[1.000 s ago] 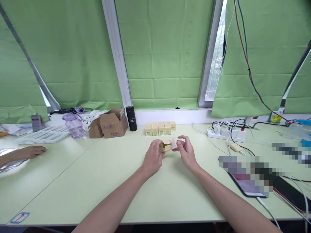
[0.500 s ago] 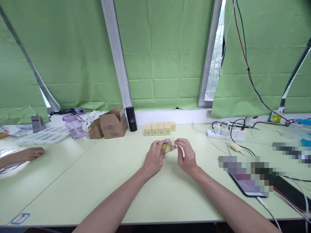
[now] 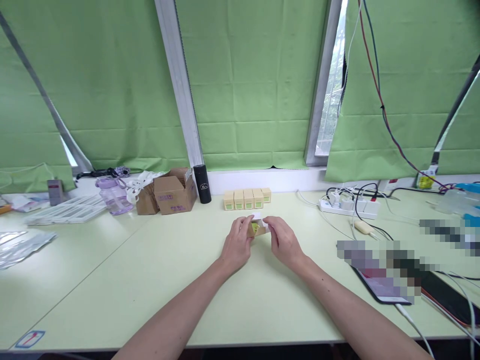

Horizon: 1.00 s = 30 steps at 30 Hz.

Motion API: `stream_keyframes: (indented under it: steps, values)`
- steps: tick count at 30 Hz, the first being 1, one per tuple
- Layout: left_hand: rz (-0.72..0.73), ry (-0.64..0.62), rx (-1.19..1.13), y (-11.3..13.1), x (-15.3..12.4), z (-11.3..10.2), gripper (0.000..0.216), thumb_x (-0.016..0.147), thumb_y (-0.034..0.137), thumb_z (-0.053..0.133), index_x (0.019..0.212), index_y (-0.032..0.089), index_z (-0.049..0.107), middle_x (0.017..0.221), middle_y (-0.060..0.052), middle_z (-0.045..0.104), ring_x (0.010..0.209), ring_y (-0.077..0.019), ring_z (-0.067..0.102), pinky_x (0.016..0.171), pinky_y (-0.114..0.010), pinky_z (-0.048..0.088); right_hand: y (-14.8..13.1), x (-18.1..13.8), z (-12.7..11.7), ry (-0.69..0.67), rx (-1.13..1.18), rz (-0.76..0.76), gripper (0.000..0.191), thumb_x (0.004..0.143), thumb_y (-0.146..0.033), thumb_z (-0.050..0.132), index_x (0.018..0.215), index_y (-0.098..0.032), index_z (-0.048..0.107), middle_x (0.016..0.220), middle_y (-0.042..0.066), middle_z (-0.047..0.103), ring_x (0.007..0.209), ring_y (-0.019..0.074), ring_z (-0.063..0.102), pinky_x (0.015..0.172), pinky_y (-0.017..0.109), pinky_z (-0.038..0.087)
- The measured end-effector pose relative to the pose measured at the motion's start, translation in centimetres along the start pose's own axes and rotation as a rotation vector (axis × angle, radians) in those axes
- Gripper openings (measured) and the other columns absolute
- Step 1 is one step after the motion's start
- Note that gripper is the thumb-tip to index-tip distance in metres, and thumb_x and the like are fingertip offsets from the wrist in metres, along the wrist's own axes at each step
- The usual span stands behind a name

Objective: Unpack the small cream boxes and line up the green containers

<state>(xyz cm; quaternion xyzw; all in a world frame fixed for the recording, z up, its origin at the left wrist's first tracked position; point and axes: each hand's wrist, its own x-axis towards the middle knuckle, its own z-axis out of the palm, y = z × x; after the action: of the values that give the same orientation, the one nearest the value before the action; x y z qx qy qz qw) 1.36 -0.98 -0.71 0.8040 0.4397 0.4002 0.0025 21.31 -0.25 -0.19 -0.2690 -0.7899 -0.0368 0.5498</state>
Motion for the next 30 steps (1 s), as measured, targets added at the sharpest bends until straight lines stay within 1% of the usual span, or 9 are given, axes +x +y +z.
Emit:
stream_keyframes:
  steps: [4,8,11,14,17,20,24,28,30]
  values:
    - [-0.003,0.026,-0.016,0.07,0.09,-0.06,0.078,0.084,0.001,0.053,0.155,0.028,0.035,0.136,-0.013,0.052,0.126,-0.0284,0.056,0.101,-0.048,0.057,0.85,-0.33,0.18,0.052,-0.003,0.126,0.038,0.105,-0.017,0.036,0.133,-0.027,0.058,0.118,0.012,0.068,0.109,0.0282,0.067,0.091,0.051,0.061]
    - [0.006,0.05,-0.028,0.2,0.15,-0.05,0.076,0.083,0.002,0.053,0.153,0.027,0.037,0.135,-0.013,0.052,0.126,-0.0287,0.057,0.101,-0.048,0.057,1.0,-0.5,0.47,0.012,0.0,0.192,0.033,0.104,-0.02,0.042,0.129,-0.026,0.063,0.126,0.014,0.063,0.114,0.029,0.066,0.095,0.052,0.061]
    - [0.006,0.064,-0.039,0.27,0.18,-0.07,0.076,0.083,0.001,0.053,0.152,0.027,0.038,0.136,-0.013,0.052,0.126,-0.0288,0.057,0.101,-0.049,0.057,1.09,-0.67,0.72,-0.018,0.008,0.194,0.026,0.103,-0.023,0.048,0.119,-0.025,0.068,0.128,0.014,0.061,0.11,0.0286,0.066,0.094,0.053,0.061]
    - [-0.004,0.07,-0.064,0.3,0.22,-0.11,0.074,0.084,0.001,0.053,0.151,0.027,0.039,0.137,-0.013,0.052,0.127,-0.0289,0.057,0.101,-0.049,0.057,1.19,-0.74,0.83,0.007,0.026,0.207,0.02,0.103,-0.024,0.05,0.106,-0.024,0.069,0.124,0.014,0.062,0.112,0.0286,0.065,0.095,0.053,0.059]
    - [-0.025,0.07,-0.074,0.28,0.24,-0.14,0.072,0.085,0.002,0.053,0.151,0.027,0.039,0.137,-0.013,0.052,0.128,-0.0288,0.057,0.101,-0.048,0.057,1.2,-0.71,0.73,0.042,0.048,0.241,0.018,0.102,-0.025,0.051,0.093,-0.023,0.067,0.12,0.013,0.063,0.114,0.029,0.063,0.096,0.052,0.058]
    - [-0.038,0.068,-0.072,0.19,0.23,-0.1,0.07,0.086,0.002,0.054,0.15,0.027,0.039,0.137,-0.012,0.053,0.128,-0.0282,0.056,0.102,-0.047,0.056,1.1,-0.68,0.57,0.034,0.061,0.26,0.016,0.099,-0.023,0.054,0.085,-0.023,0.062,0.118,0.013,0.063,0.116,0.0299,0.062,0.097,0.053,0.056]
    - [-0.043,0.081,-0.105,0.06,0.18,-0.01,0.072,0.086,0.003,0.054,0.151,0.028,0.038,0.138,-0.011,0.052,0.131,-0.0277,0.055,0.104,-0.047,0.054,0.86,-0.63,0.42,-0.006,0.055,0.22,0.006,0.092,-0.018,0.061,0.092,-0.024,0.062,0.12,0.012,0.061,0.121,0.0319,0.057,0.099,0.055,0.055]
    - [-0.049,0.077,-0.133,0.12,0.16,-0.05,0.071,0.086,0.003,0.054,0.151,0.028,0.039,0.139,-0.011,0.051,0.133,-0.0279,0.053,0.107,-0.048,0.053,0.75,-0.65,0.51,-0.046,0.036,0.178,0.026,0.087,-0.015,0.064,0.111,-0.025,0.06,0.124,0.013,0.057,0.125,0.0336,0.053,0.103,0.058,0.053]
    - [-0.048,0.065,-0.131,0.17,0.13,-0.09,0.071,0.086,0.004,0.054,0.151,0.028,0.039,0.14,-0.012,0.05,0.133,-0.0284,0.053,0.108,-0.049,0.052,0.78,-0.73,0.63,-0.063,0.028,0.184,0.032,0.086,-0.014,0.064,0.116,-0.025,0.059,0.125,0.013,0.056,0.125,0.0344,0.051,0.104,0.059,0.052]
